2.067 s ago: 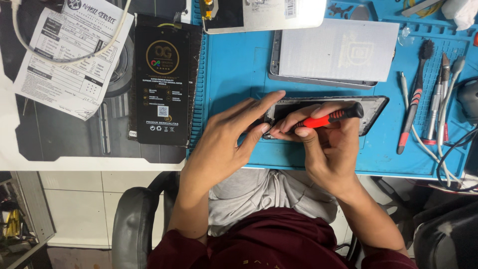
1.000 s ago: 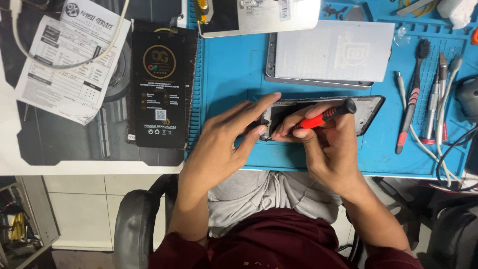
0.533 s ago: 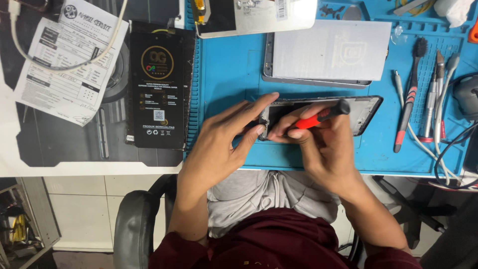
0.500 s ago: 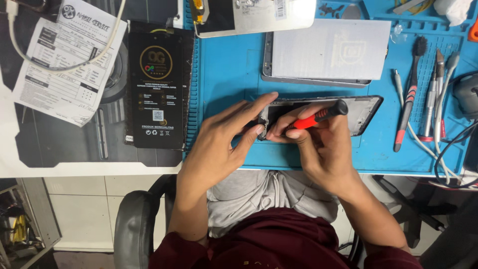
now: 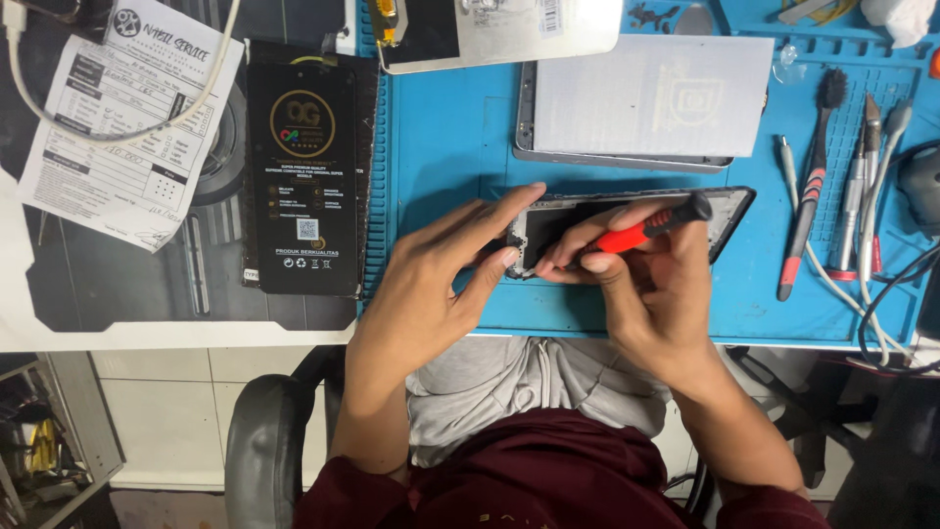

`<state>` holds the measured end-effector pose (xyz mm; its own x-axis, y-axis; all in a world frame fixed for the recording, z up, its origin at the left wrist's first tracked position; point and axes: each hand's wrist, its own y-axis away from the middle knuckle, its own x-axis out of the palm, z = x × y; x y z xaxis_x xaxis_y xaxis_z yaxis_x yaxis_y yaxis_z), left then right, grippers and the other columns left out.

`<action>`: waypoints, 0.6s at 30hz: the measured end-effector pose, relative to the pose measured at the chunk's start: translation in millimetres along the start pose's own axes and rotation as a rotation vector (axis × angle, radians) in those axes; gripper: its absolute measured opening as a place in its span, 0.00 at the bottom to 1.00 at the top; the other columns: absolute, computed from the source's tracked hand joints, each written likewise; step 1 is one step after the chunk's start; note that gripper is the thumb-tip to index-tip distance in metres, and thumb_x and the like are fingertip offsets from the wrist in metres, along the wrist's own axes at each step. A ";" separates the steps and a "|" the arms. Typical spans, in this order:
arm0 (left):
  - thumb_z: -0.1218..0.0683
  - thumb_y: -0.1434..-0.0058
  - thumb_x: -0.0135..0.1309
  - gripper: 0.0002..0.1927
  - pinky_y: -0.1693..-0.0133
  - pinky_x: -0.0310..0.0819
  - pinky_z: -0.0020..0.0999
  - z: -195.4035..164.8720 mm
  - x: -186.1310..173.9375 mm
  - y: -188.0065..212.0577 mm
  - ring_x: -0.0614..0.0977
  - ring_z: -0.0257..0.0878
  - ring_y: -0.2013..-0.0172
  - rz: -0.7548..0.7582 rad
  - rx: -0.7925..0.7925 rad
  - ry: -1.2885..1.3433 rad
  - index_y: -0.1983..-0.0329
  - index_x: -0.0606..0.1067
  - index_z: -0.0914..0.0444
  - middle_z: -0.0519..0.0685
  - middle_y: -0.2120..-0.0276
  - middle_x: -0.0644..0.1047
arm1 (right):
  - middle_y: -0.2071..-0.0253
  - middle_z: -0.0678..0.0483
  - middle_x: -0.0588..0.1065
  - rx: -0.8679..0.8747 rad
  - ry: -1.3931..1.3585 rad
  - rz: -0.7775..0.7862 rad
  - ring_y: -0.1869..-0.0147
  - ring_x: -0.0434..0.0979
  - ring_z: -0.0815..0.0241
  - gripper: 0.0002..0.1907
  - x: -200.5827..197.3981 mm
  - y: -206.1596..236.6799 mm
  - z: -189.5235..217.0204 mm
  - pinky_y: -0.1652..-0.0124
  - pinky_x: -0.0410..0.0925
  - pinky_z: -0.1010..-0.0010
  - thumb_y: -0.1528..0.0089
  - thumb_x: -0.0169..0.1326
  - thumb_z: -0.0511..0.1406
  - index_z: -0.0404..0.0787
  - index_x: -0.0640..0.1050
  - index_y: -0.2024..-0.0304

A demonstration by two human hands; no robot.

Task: The person works on a disassembled smartphone frame on a blue repair mat, using a red-handled screwdriver and a pry tool to scrape and pry old adhesive and screen residue from the frame edges. They rotate the frame repeatedly to work around its perimeter and occasionally reach across the desk for tools.

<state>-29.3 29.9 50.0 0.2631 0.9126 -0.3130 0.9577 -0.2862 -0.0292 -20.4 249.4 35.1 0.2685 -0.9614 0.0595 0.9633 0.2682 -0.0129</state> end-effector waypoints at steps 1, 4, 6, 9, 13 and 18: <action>0.62 0.32 0.57 0.27 0.55 0.78 0.37 0.0 0.0 -0.1 0.83 0.44 0.61 -0.003 0.016 -0.024 0.30 0.69 0.57 0.56 0.53 0.81 | 0.53 0.40 0.74 -0.001 -0.013 0.012 0.48 0.83 0.50 0.14 0.3 -0.2 -0.1 0.46 0.82 0.56 0.28 0.42 0.21 0.38 0.57 0.45; 0.62 0.32 0.56 0.27 0.54 0.79 0.37 -0.2 0.8 -0.2 0.84 0.44 0.59 -0.020 0.028 0.006 0.30 0.70 0.57 0.56 0.52 0.80 | 0.52 0.39 0.74 -0.012 -0.026 0.036 0.48 0.82 0.50 0.15 1.6 0.0 0.3 0.43 0.80 0.55 0.27 0.43 0.21 0.38 0.57 0.44; 0.62 0.31 0.56 0.26 0.54 0.79 0.37 -0.1 0.7 -0.1 0.84 0.44 0.58 -0.010 0.028 0.015 0.30 0.69 0.57 0.55 0.52 0.81 | 0.52 0.39 0.74 -0.037 -0.014 0.079 0.49 0.81 0.51 0.15 2.7 0.1 0.4 0.41 0.79 0.55 0.26 0.43 0.21 0.38 0.57 0.43; 0.61 0.31 0.57 0.26 0.55 0.79 0.36 0.4 0.7 -0.1 0.84 0.43 0.60 -0.005 0.001 0.011 0.30 0.70 0.57 0.55 0.53 0.81 | 0.52 0.39 0.74 0.005 -0.044 0.068 0.47 0.81 0.50 0.14 0.9 -0.2 1.3 0.42 0.79 0.56 0.27 0.42 0.21 0.38 0.57 0.43; 0.61 0.32 0.57 0.27 0.56 0.78 0.37 0.5 1.1 0.4 0.83 0.43 0.61 -0.010 0.004 -0.012 0.30 0.70 0.57 0.55 0.54 0.81 | 0.54 0.39 0.74 0.020 0.018 0.028 0.51 0.82 0.51 0.15 -5.6 -1.0 4.6 0.44 0.80 0.57 0.27 0.43 0.21 0.37 0.57 0.43; 0.62 0.31 0.57 0.27 0.55 0.79 0.36 0.6 0.8 0.1 0.83 0.43 0.60 -0.007 0.014 0.005 0.30 0.69 0.57 0.54 0.53 0.81 | 0.54 0.39 0.74 -0.005 0.008 0.019 0.48 0.83 0.49 0.14 -2.1 -1.2 3.1 0.46 0.79 0.58 0.27 0.43 0.22 0.37 0.57 0.44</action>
<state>-29.0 30.4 49.2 0.2574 0.9160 -0.3076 0.9577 -0.2841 -0.0447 -22.2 251.3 38.1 0.2864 -0.9567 0.0512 0.9581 0.2858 -0.0187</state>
